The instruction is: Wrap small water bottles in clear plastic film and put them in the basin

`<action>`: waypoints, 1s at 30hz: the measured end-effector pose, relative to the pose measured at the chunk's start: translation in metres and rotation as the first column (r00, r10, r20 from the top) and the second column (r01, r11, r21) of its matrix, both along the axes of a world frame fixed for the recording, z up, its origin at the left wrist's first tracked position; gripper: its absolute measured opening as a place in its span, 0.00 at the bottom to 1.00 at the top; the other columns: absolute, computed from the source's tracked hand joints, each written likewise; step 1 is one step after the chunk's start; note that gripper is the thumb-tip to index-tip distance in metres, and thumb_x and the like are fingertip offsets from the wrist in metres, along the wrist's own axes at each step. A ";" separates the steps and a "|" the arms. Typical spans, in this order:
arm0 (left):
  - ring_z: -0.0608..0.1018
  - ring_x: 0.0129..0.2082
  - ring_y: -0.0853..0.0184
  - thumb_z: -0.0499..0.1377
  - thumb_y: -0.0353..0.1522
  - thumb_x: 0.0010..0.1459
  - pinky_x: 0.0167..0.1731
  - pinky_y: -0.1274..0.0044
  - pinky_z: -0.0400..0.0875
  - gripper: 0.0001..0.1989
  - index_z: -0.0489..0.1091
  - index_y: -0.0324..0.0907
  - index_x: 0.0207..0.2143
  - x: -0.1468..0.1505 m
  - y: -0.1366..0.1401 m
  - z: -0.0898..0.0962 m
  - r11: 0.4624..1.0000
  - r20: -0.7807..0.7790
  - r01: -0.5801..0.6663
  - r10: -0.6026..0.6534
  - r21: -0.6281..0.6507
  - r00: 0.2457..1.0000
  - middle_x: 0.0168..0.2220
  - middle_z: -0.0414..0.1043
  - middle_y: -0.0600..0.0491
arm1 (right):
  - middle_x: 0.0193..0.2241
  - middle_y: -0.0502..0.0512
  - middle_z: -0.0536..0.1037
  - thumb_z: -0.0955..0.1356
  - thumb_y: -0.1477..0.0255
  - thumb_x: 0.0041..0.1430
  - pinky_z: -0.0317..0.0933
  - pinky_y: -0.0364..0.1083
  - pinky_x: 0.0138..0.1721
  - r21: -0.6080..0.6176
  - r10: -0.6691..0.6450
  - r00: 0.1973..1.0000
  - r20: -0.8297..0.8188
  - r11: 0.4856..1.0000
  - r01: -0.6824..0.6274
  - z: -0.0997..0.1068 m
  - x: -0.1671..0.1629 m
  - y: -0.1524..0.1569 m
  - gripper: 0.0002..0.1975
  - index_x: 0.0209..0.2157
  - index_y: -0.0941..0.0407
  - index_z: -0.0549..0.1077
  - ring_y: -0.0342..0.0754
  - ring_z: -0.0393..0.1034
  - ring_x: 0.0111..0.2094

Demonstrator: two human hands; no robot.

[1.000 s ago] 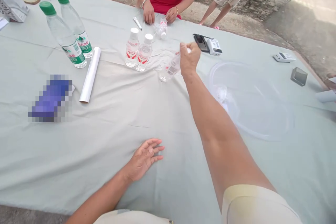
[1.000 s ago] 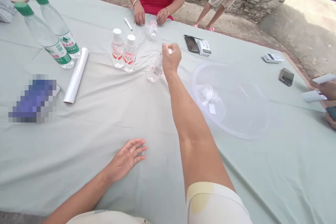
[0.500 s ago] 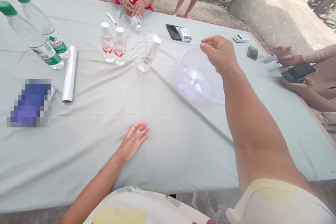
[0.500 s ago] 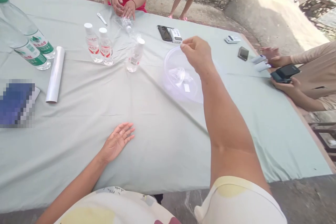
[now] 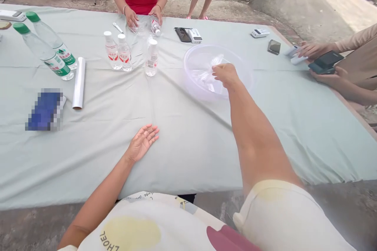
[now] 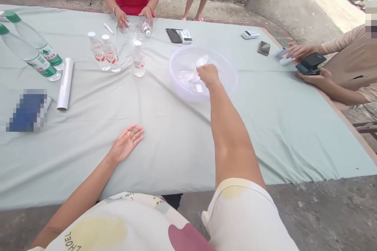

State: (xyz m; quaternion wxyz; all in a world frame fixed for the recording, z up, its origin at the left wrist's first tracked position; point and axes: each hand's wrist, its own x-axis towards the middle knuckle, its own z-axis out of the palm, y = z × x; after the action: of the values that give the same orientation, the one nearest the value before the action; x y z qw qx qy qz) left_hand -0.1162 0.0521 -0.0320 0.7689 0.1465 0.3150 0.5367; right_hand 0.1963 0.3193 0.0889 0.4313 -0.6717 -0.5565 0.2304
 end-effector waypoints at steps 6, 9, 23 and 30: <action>0.77 0.52 0.57 0.67 0.38 0.56 0.58 0.62 0.63 0.16 0.74 0.41 0.45 0.004 -0.003 0.007 0.999 -0.098 0.012 -0.009 0.038 0.995 0.46 0.78 0.46 | 0.38 0.54 0.77 0.67 0.61 0.61 0.71 0.50 0.40 0.078 0.192 0.916 -0.351 0.981 -0.175 0.035 -0.033 -0.113 0.09 0.37 0.52 0.70 0.49 0.76 0.42; 0.77 0.50 0.57 0.66 0.43 0.57 0.55 0.62 0.65 0.18 0.75 0.42 0.44 0.011 -0.009 0.025 0.994 -0.256 0.087 -0.067 0.069 0.964 0.47 0.77 0.45 | 0.39 0.51 0.77 0.73 0.62 0.52 0.71 0.48 0.40 0.086 0.394 0.728 -0.562 0.903 -0.422 0.023 -0.067 -0.187 0.14 0.38 0.50 0.70 0.49 0.77 0.41; 0.71 0.28 0.73 0.68 0.37 0.46 0.31 0.79 0.69 0.12 0.69 0.41 0.27 0.004 -0.049 0.064 0.980 -0.631 -0.123 0.196 0.159 0.751 0.27 0.69 0.58 | 0.50 0.58 0.77 0.68 0.44 0.52 0.68 0.50 0.48 -0.258 0.232 0.632 -0.740 0.769 -0.584 -0.076 -0.148 -0.303 0.35 0.56 0.50 0.67 0.52 0.73 0.50; 0.75 0.21 0.70 0.64 0.38 0.48 0.20 0.79 0.67 0.11 0.69 0.42 0.31 -0.022 -0.048 0.043 0.974 -0.719 -0.221 0.187 0.049 0.670 0.25 0.69 0.57 | 0.27 0.48 0.74 0.65 0.57 0.57 0.65 0.44 0.29 -0.330 0.193 0.839 -0.509 0.856 -0.397 -0.090 -0.157 -0.297 0.15 0.38 0.54 0.72 0.41 0.65 0.21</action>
State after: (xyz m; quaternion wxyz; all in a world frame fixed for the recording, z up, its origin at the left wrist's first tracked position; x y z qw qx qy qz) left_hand -0.1380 0.0038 0.0109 0.5224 0.2921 0.6160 0.5122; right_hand 0.0396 0.0220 -0.0011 0.3521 -0.5787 -0.4743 0.5624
